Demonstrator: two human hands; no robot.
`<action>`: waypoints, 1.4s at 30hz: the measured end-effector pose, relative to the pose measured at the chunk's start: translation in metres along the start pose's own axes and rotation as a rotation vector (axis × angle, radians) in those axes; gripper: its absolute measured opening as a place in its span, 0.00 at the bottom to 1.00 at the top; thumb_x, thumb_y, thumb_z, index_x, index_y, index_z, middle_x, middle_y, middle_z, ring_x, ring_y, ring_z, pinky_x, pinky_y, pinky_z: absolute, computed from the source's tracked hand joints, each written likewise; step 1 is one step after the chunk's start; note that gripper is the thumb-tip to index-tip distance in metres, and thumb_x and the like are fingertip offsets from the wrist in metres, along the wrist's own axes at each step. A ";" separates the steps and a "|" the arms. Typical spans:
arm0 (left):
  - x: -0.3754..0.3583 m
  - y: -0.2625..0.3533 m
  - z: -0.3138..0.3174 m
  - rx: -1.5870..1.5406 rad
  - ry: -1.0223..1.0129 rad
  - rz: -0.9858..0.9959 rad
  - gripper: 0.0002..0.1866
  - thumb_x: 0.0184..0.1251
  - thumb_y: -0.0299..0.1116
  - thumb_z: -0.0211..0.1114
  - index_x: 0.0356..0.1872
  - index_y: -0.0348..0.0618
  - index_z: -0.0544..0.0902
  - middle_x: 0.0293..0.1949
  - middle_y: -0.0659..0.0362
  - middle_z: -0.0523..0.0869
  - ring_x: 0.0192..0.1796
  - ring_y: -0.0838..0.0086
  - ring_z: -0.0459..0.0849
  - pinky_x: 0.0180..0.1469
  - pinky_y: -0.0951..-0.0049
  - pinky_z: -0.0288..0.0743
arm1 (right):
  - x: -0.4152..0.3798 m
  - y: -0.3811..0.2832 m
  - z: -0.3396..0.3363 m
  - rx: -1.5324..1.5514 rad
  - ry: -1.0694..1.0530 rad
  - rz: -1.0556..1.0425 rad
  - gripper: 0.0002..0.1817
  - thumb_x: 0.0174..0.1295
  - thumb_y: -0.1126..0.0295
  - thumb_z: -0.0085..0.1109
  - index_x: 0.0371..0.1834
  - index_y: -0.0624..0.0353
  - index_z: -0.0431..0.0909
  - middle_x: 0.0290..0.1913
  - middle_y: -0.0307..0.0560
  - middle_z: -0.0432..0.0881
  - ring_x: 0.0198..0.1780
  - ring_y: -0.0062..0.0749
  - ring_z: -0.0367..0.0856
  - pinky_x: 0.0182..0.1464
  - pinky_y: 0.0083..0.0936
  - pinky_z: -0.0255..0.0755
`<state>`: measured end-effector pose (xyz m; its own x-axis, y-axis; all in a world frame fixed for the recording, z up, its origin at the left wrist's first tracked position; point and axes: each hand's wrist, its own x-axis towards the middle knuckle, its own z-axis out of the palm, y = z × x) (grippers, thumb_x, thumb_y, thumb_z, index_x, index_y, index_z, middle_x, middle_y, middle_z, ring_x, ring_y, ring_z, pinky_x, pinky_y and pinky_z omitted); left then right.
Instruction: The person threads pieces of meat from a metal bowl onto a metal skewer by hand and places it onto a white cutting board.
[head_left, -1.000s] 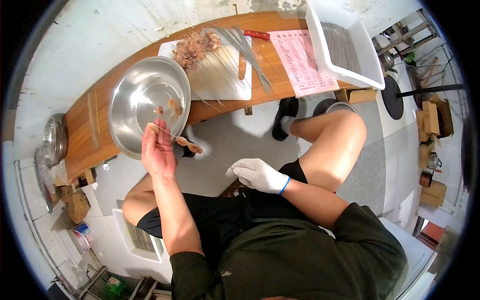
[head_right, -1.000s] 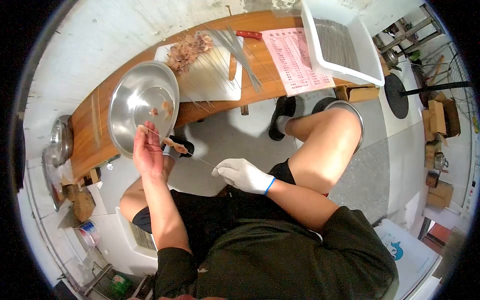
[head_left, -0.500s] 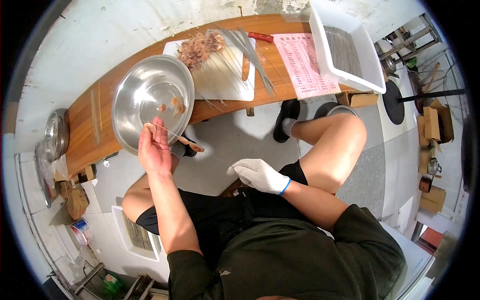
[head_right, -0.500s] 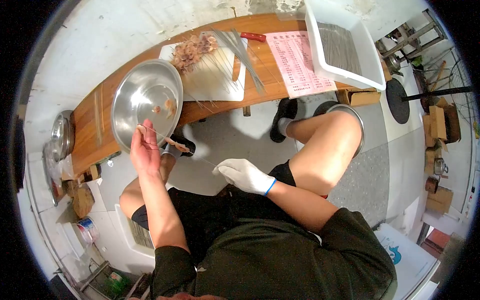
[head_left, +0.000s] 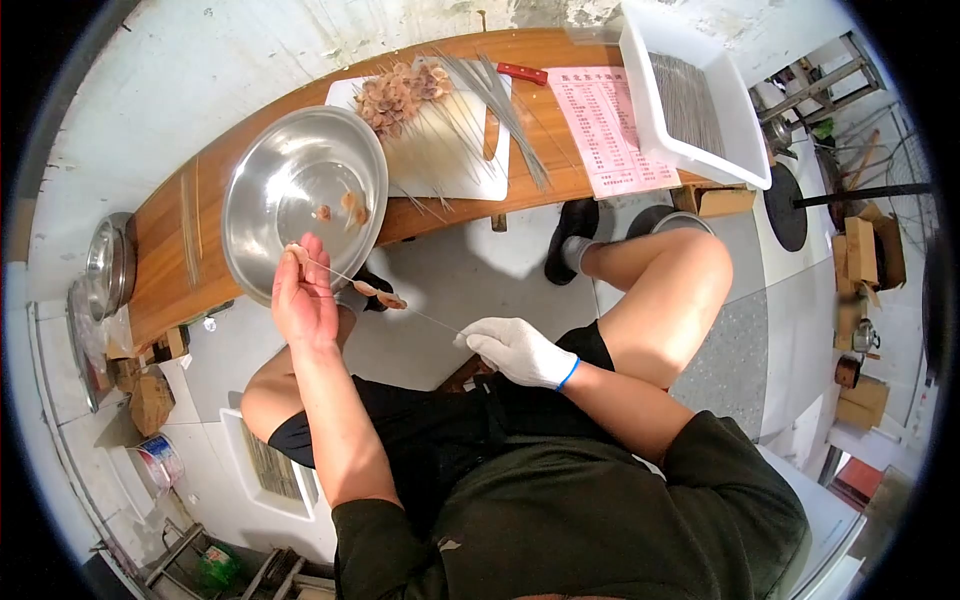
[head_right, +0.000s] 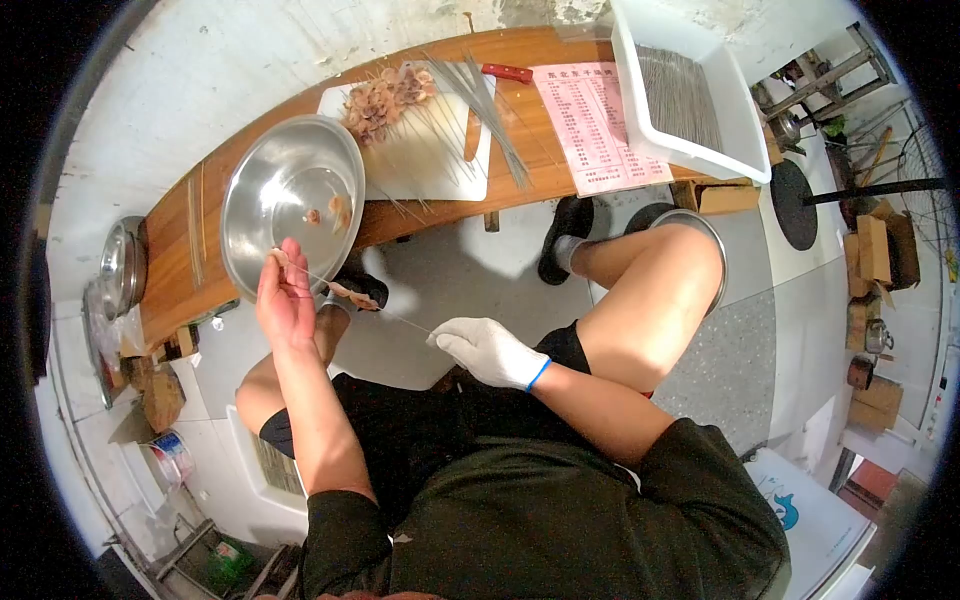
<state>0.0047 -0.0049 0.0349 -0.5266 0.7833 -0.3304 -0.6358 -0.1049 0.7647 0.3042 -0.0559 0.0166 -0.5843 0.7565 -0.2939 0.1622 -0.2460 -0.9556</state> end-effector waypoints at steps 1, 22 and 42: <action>0.000 0.000 0.000 0.000 0.000 -0.001 0.13 0.77 0.33 0.54 0.54 0.36 0.77 0.57 0.49 0.81 0.58 0.65 0.81 0.62 0.65 0.75 | 0.000 0.000 -0.001 -0.014 0.003 -0.012 0.14 0.71 0.66 0.50 0.46 0.66 0.82 0.30 0.38 0.78 0.29 0.18 0.71 0.35 0.19 0.70; 0.002 -0.001 -0.004 -0.004 -0.074 0.015 0.12 0.76 0.33 0.55 0.51 0.36 0.77 0.54 0.49 0.82 0.55 0.66 0.83 0.60 0.65 0.78 | -0.001 -0.003 -0.004 -0.064 0.028 0.086 0.15 0.70 0.65 0.50 0.45 0.66 0.81 0.42 0.56 0.85 0.47 0.40 0.84 0.53 0.31 0.73; 0.002 -0.005 -0.001 0.072 -0.019 0.045 0.12 0.76 0.34 0.55 0.51 0.35 0.77 0.54 0.48 0.82 0.55 0.65 0.83 0.59 0.64 0.78 | -0.004 -0.007 -0.004 -0.097 0.048 0.085 0.15 0.70 0.66 0.49 0.44 0.66 0.81 0.42 0.56 0.85 0.47 0.42 0.84 0.53 0.31 0.74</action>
<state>0.0064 -0.0029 0.0295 -0.5427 0.7901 -0.2850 -0.5693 -0.0966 0.8164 0.3083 -0.0545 0.0241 -0.5269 0.7640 -0.3725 0.2871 -0.2526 -0.9240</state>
